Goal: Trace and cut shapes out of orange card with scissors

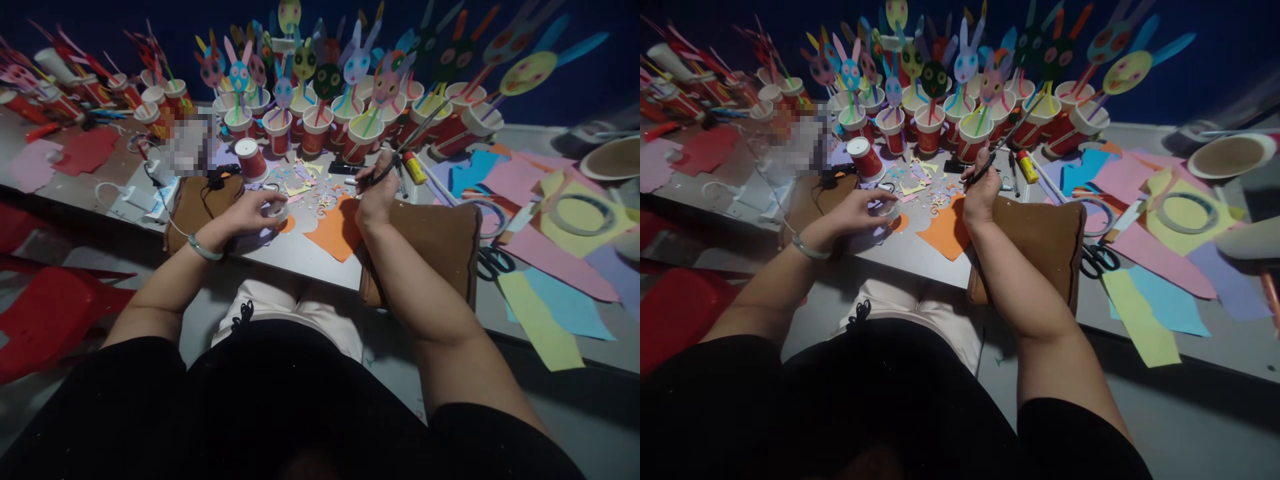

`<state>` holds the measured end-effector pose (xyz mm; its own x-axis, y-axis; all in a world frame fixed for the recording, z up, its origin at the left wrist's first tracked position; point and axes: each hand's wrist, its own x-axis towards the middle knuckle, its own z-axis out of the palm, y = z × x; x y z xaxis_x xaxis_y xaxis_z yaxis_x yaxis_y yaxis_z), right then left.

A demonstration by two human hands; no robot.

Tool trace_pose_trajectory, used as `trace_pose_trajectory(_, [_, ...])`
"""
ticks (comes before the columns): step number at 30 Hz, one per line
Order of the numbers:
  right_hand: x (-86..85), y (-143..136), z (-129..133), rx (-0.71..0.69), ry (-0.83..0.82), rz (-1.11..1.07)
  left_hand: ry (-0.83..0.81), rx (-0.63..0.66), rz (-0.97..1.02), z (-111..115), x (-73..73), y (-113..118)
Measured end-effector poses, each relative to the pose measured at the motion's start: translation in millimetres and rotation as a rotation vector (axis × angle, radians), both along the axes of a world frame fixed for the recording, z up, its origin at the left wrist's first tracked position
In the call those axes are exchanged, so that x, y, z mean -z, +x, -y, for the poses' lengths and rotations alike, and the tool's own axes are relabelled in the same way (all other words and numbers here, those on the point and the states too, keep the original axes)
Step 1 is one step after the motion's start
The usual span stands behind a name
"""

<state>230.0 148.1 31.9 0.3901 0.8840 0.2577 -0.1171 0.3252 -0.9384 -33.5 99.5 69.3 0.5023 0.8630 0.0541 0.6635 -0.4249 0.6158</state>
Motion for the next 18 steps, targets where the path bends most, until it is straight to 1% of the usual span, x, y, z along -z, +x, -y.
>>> trace_pose_trajectory(4, [0.5, 0.0, -0.8, -0.012, -0.007, 0.013, 0.098, 0.103, -0.189, 11.0, 14.9, 6.8])
trace_pose_trajectory(7, [0.7, 0.2, -2.9, -0.007, -0.031, 0.005, 0.191, 0.141, -0.268, 17.4, 20.0, 7.6])
trace_pose_trajectory(10, [-3.0, -0.2, -2.3, -0.006, -0.065, -0.05, 0.22, 0.157, -0.314, 19.0, 19.1, 5.9])
trace_pose_trajectory(14, [-9.0, -0.9, 0.6, -0.004, -0.086, -0.083, 0.209, 0.131, -0.391, 20.8, 15.2, 6.9])
trace_pose_trajectory(16, [-9.4, -1.0, 0.8, -0.001, -0.084, -0.082, 0.189, 0.096, -0.468, 26.3, 11.9, 12.0])
trace_pose_trajectory(18, [-7.6, -0.8, -0.1, 0.005, -0.077, -0.069, 0.173, 0.036, -0.549, 37.1, 4.6, 21.1])
